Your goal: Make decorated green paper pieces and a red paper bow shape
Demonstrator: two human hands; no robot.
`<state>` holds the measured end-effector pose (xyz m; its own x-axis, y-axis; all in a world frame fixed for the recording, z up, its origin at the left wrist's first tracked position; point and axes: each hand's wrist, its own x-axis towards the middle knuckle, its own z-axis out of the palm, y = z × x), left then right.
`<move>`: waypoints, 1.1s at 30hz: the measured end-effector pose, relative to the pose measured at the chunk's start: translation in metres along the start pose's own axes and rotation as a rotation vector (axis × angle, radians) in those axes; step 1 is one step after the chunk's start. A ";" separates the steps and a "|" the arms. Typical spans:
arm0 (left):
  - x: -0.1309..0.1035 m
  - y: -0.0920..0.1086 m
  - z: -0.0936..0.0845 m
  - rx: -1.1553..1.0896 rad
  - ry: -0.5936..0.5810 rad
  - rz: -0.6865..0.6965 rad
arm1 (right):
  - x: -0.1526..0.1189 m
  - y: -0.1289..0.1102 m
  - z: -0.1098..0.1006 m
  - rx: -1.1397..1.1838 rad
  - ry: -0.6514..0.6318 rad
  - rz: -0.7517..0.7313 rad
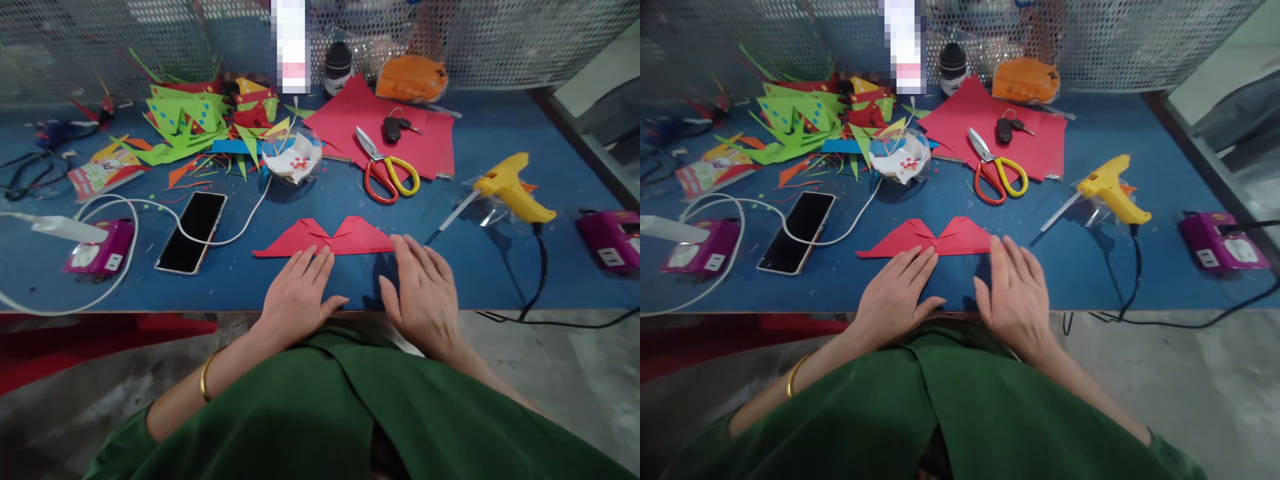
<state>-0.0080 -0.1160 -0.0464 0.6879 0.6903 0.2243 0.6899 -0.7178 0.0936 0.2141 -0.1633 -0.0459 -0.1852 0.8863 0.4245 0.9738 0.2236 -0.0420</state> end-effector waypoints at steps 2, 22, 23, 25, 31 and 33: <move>0.002 0.000 -0.001 -0.002 -0.010 0.001 | 0.009 -0.012 0.005 0.105 -0.025 -0.100; 0.035 -0.020 -0.003 -0.032 -0.118 -0.031 | 0.059 -0.028 0.027 0.152 -0.167 -0.210; 0.036 -0.021 -0.003 -0.027 -0.118 -0.026 | 0.059 -0.028 0.027 0.151 -0.158 -0.217; 0.037 -0.022 -0.003 -0.021 -0.124 -0.019 | 0.059 -0.027 0.027 0.146 -0.147 -0.225; 0.039 -0.021 -0.004 0.023 -0.124 -0.016 | 0.053 -0.014 0.024 0.080 -0.123 -0.198; 0.038 -0.021 -0.004 0.043 -0.114 -0.019 | 0.047 -0.005 0.022 0.048 -0.113 -0.180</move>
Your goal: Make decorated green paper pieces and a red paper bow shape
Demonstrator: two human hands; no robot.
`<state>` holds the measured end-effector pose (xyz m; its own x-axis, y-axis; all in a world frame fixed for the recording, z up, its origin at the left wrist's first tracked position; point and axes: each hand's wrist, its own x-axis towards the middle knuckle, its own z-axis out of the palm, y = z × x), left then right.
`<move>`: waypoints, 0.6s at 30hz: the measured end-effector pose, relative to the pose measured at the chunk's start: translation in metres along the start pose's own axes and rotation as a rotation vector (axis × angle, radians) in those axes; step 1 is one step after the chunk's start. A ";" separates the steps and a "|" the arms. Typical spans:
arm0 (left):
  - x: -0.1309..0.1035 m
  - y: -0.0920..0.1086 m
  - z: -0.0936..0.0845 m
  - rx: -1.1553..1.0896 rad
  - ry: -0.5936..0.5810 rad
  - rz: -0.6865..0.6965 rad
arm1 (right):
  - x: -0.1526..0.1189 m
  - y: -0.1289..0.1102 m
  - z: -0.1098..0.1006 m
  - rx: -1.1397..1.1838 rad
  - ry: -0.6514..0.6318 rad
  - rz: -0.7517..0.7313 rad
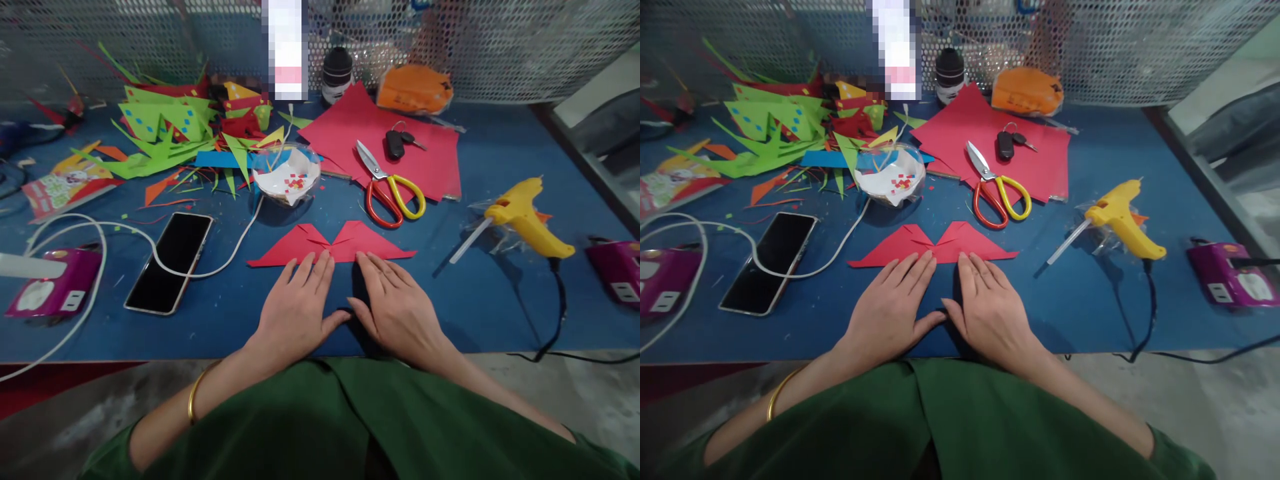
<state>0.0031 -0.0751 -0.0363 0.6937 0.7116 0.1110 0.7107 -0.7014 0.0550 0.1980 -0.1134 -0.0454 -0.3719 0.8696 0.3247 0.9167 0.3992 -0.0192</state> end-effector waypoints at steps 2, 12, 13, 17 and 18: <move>0.000 0.000 0.001 0.008 0.010 0.001 | -0.008 0.009 -0.001 -0.033 0.000 0.044; -0.012 -0.011 -0.003 0.051 0.058 -0.059 | -0.021 0.025 0.000 -0.115 0.019 0.261; -0.017 -0.016 -0.005 0.062 0.057 -0.089 | -0.021 0.025 0.001 -0.116 0.024 0.260; -0.046 -0.038 -0.011 0.098 0.049 -0.244 | -0.022 0.024 0.002 -0.132 0.031 0.252; -0.053 -0.042 -0.012 0.109 0.051 -0.272 | -0.022 0.024 0.002 -0.137 0.033 0.249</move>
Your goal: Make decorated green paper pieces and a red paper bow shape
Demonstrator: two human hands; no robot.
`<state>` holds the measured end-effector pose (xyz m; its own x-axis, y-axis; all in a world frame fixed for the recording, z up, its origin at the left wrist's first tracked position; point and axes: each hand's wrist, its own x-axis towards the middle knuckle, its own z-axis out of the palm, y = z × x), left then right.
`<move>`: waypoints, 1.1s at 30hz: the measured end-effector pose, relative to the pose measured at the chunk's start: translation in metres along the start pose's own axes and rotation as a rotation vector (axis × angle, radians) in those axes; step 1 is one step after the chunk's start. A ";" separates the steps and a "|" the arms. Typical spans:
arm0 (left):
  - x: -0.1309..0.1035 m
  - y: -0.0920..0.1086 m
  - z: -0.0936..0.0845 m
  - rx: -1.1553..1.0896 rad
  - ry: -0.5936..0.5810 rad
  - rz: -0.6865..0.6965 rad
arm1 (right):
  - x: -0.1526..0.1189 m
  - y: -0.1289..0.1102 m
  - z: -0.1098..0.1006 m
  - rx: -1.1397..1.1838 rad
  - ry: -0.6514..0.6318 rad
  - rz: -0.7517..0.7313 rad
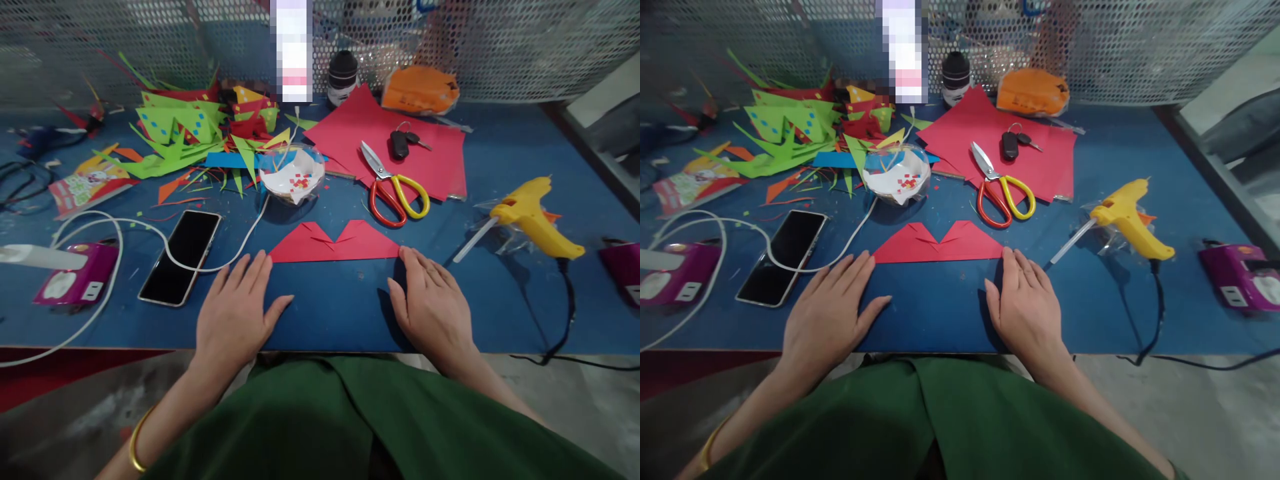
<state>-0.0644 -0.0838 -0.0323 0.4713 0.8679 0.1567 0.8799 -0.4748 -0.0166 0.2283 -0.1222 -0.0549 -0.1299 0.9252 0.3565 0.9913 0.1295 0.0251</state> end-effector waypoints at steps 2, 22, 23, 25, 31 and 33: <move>-0.006 -0.005 -0.003 0.014 0.002 -0.033 | -0.001 0.000 0.001 -0.008 0.002 -0.006; 0.040 0.048 0.008 -0.116 -0.084 0.352 | 0.018 -0.030 -0.010 0.166 0.033 -0.190; 0.040 0.048 0.008 -0.115 -0.088 0.357 | 0.021 -0.037 -0.009 0.194 0.010 -0.254; 0.040 0.047 0.008 -0.116 -0.091 0.373 | 0.025 -0.047 -0.006 0.220 -0.023 -0.319; 0.040 0.041 0.013 -0.115 -0.033 0.387 | 0.020 -0.037 0.001 0.148 -0.007 -0.256; 0.038 0.035 0.013 -0.109 -0.027 0.370 | 0.014 -0.021 0.000 0.120 -0.014 -0.211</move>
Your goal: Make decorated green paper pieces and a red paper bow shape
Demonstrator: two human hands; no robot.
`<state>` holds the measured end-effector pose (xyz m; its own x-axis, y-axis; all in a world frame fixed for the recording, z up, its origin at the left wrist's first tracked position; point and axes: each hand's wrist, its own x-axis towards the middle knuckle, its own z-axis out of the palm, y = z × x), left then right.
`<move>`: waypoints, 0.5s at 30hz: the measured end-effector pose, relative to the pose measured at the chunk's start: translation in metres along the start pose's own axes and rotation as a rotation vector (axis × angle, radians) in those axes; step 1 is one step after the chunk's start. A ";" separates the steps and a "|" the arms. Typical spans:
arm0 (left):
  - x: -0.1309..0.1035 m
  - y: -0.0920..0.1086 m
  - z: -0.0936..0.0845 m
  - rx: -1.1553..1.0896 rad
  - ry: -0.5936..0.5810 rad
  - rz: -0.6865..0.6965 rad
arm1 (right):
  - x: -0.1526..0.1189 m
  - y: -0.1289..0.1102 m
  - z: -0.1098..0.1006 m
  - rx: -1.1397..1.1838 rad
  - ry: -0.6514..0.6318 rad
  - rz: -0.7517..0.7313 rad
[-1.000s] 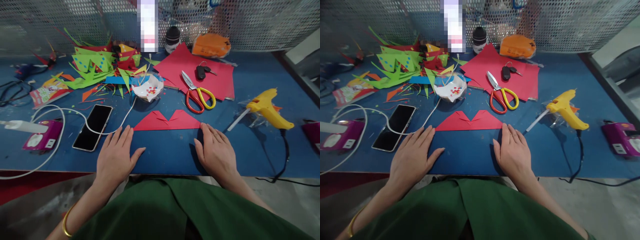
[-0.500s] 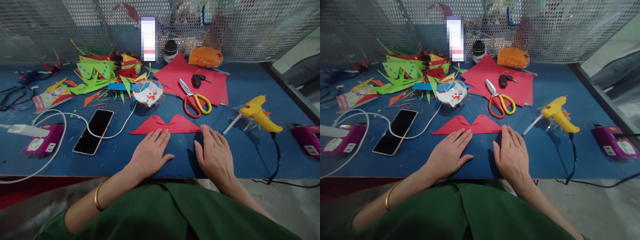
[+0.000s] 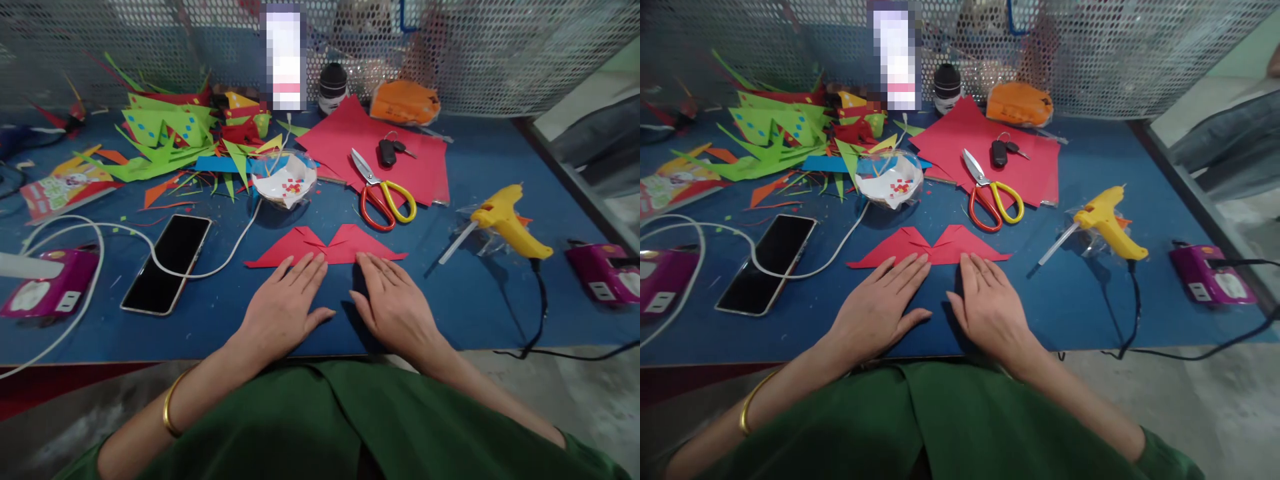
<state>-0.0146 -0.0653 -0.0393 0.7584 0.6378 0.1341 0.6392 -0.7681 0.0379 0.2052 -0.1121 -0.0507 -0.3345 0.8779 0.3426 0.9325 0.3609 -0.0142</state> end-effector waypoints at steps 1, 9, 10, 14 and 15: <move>-0.003 -0.003 -0.001 0.005 -0.001 -0.017 | -0.005 0.007 -0.001 -0.016 -0.008 0.032; -0.046 -0.033 -0.012 0.099 -0.050 -0.268 | -0.025 0.038 -0.005 -0.070 -0.058 0.179; -0.050 -0.034 -0.013 0.110 -0.055 -0.292 | -0.025 0.038 -0.005 -0.071 -0.057 0.183; -0.054 -0.027 -0.018 0.153 -0.058 -0.368 | -0.025 0.035 -0.004 -0.074 -0.045 0.185; -0.051 -0.023 -0.019 0.167 -0.035 -0.396 | -0.025 0.035 -0.004 -0.076 -0.041 0.183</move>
<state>-0.0702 -0.0808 -0.0280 0.4520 0.8855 0.1077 0.8917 -0.4453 -0.0817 0.2466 -0.1223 -0.0563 -0.1628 0.9393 0.3022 0.9853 0.1710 -0.0007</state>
